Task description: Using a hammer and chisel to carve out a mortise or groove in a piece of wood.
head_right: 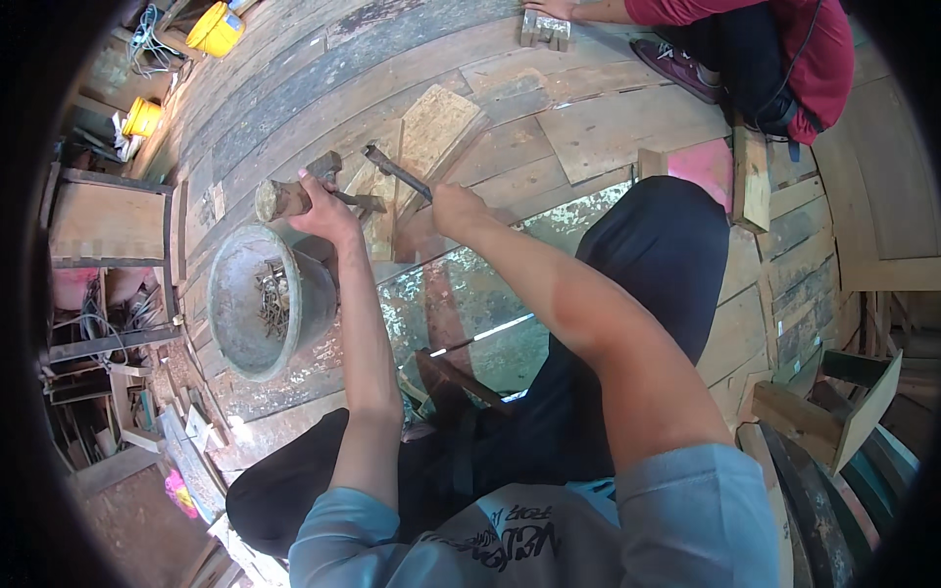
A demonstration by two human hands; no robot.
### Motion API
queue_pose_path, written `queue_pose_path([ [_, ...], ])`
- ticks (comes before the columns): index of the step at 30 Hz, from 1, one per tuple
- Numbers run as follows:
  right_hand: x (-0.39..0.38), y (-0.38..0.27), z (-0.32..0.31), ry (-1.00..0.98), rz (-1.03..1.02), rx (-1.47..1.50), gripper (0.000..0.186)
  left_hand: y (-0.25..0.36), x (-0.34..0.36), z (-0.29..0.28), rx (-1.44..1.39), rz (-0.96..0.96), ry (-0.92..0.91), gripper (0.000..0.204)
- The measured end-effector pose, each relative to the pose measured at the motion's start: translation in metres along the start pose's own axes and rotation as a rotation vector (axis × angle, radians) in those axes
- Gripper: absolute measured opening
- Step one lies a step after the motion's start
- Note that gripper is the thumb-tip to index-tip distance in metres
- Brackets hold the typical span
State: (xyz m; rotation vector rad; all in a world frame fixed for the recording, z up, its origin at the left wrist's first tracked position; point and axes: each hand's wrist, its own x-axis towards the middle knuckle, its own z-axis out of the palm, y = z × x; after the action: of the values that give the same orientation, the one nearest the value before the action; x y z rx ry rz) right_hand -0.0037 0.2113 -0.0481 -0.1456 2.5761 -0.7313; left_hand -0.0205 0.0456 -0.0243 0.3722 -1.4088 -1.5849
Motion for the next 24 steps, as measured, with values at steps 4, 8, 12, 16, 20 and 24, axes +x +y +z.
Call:
queue_pose_path([
  [4,0.001,0.004,0.003,0.006,-0.029,0.005,0.026,-0.004,0.0,-0.001,0.011,0.014,0.007,0.023],
  [8,0.001,0.004,0.003,-0.002,-0.038,-0.002,0.026,-0.005,0.0,-0.001,0.011,-0.008,0.067,0.023],
  [12,0.0,0.001,0.001,-0.008,-0.016,0.007,0.026,-0.006,0.004,-0.004,0.103,0.02,0.031,0.025],
  [16,-0.003,0.001,-0.003,-0.041,0.015,-0.001,0.025,0.002,0.005,0.003,0.081,0.028,0.039,0.026],
  [20,-0.007,-0.001,-0.005,-0.025,-0.001,0.014,0.025,0.002,0.006,0.007,0.064,0.021,0.079,0.025],
  [24,-0.006,-0.003,-0.006,-0.043,0.029,0.008,0.024,-0.007,0.012,0.006,0.097,0.022,0.059,0.025],
])
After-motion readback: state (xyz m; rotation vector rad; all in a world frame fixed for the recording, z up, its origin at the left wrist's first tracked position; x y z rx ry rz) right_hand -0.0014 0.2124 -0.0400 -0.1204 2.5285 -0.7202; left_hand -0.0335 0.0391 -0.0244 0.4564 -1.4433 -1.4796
